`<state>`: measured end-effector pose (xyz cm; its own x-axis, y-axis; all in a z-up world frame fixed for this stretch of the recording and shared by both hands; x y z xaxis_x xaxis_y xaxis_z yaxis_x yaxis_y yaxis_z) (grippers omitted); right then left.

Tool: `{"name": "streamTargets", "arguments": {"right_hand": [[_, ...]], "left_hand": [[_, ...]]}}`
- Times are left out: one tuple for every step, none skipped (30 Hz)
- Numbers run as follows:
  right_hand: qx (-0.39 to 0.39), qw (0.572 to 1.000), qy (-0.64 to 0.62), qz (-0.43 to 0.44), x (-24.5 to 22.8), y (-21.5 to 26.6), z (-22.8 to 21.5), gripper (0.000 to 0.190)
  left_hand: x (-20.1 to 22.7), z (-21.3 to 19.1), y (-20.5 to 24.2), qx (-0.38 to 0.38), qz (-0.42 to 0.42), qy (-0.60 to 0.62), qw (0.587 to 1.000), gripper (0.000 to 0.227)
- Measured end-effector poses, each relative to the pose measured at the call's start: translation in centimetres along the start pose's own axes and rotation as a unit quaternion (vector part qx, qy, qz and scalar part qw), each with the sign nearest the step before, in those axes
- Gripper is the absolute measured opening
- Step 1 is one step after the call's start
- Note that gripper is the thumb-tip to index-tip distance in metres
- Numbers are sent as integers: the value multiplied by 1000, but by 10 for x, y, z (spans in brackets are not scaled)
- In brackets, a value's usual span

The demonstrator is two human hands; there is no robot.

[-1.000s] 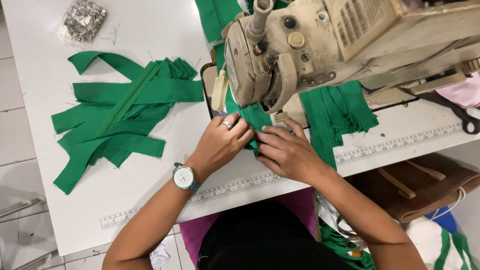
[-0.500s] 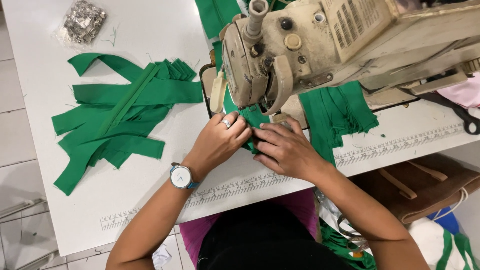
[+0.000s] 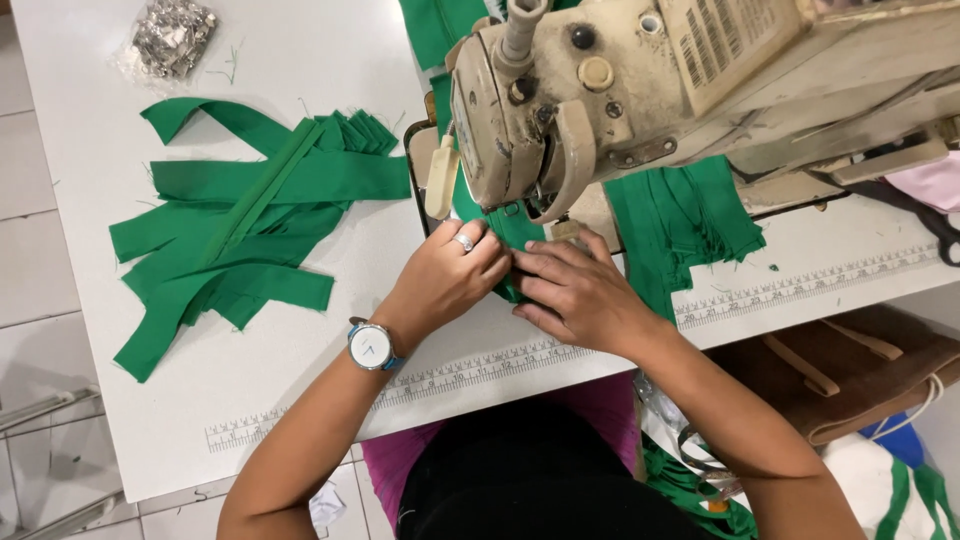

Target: Sewing green fabric strips using an industrial sewing machine

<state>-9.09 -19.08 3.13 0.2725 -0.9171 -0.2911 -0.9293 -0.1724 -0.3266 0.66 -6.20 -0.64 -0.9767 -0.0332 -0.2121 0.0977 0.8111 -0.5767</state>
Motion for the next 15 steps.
{"name": "streamTargets", "arguments": {"right_hand": [[0, 1000, 1, 0, 0, 0, 0, 26], [0, 1000, 5, -4, -1, 1, -1, 24], [-1, 1000, 8, -8, -2, 2, -1, 23], [-2, 1000, 9, -8, -2, 2, 0, 23], [5, 1000, 8, -12, -3, 2, -1, 23], [13, 1000, 6, -16, -4, 2, -2, 23], [13, 1000, 8, -16, -5, 2, -2, 23], [13, 1000, 7, -19, -5, 1, -3, 24], [13, 1000, 5, -20, -6, 1, -4, 24], [12, 1000, 6, -20, -5, 0, -4, 24], [12, 1000, 5, -18, -4, -1, -3, 24], [12, 1000, 5, -16, -2, -2, -2, 25], [11, 1000, 4, -15, -2, -2, 0, 25], [12, 1000, 5, -13, -1, -2, 0, 26], [15, 1000, 7, -12, 0, -4, 1, 27]], "left_hand": [[-2, -2, 0, 1, 0, 0, 1000, 10], [-4, -5, 0, 2, -3, -4, 1000, 10], [-4, -7, 0, 1, -8, -7, 1000, 11], [-4, -10, -1, 1, -9, -6, 1000, 11], [-4, -13, -3, -2, -21, -5, 1000, 10], [-5, -16, -5, -5, -32, -3, 999, 9], [-4, -17, -5, -3, -32, -3, 999, 9], [-4, -17, -4, -8, -40, -12, 999, 9], [-4, -18, -4, -13, -48, -19, 999, 11], [-5, -15, -3, -12, -48, -19, 999, 11], [-6, -13, -2, -12, -51, -13, 999, 12], [-7, -11, -1, -12, -53, -7, 998, 13], [-8, -11, -1, -13, -54, -6, 998, 13], [-9, -10, 0, -17, -63, -4, 998, 13], [-12, -10, 0, -20, -70, -4, 997, 13]]}}
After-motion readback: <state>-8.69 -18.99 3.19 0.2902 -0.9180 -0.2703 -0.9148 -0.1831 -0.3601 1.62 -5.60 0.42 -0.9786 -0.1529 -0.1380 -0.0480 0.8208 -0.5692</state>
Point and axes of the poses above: each hand's wrist, its own y-axis away from the middle knuckle, its own z-axis out of the palm, x = y × z, the point moved 5 cm from there along -y, towards the middle knuckle, and after that the axes turned 6 degrees about z, right-handed, at the moved point
